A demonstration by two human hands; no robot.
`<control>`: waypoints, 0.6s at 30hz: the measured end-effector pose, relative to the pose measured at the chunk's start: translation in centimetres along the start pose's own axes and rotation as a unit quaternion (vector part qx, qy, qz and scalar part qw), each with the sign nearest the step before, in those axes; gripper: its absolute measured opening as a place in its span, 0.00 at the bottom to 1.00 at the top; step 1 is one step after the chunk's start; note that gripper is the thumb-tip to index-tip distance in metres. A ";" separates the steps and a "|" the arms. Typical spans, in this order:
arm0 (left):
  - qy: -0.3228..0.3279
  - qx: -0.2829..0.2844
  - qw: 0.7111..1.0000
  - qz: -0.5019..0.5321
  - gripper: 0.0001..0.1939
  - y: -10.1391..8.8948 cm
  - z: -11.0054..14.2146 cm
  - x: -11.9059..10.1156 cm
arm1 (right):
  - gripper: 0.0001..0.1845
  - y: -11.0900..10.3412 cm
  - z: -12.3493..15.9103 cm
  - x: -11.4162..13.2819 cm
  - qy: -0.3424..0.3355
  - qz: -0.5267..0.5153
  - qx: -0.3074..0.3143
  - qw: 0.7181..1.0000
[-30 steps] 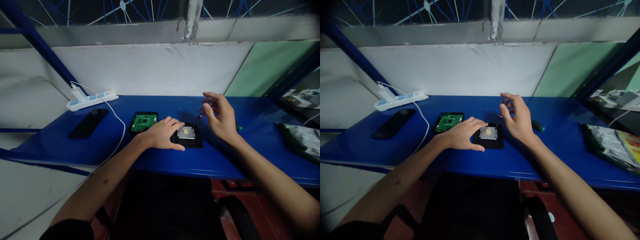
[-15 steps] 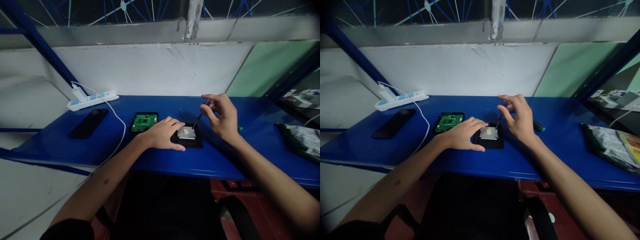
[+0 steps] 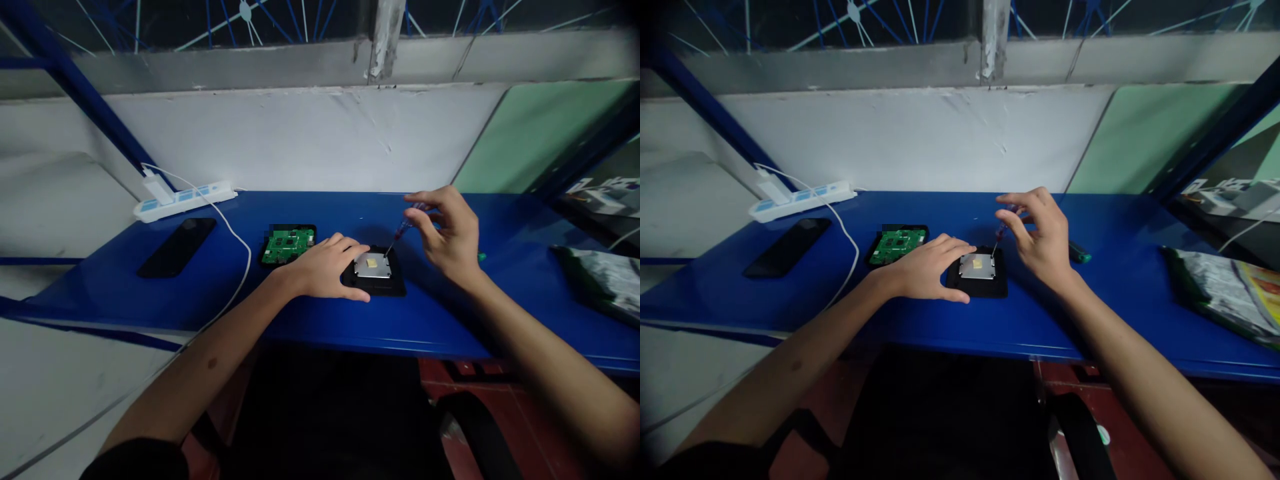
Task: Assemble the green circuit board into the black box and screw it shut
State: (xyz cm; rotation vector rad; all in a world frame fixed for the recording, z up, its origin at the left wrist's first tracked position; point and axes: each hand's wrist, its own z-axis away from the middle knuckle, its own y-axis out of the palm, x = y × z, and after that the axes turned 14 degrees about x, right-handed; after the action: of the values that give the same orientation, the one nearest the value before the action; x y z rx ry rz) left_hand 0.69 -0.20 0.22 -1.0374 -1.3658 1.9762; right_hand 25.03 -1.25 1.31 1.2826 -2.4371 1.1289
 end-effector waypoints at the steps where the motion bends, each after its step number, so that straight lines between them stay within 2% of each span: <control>1: 0.000 0.001 1.000 0.001 0.49 0.0 0.0 0.0 | 0.12 0.0 0.0 0.0 0.002 -0.003 -0.003 1.000; 6: -0.004 0.003 1.000 0.006 0.49 0.0 0.0 0.0 | 0.16 0.3 0.3 0.0 0.019 -0.041 0.015 0.999; 18: 0.002 -0.005 1.000 0.000 0.49 0.2 -0.1 0.2 | 0.17 0.2 0.3 -0.3 0.025 -0.026 0.029 0.999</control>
State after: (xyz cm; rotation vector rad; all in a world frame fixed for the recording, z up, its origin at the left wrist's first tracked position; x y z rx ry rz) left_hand 0.64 -0.07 -0.04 -1.0460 -1.3756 1.9682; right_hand 25.10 -1.16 0.83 1.3102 -2.3374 1.2104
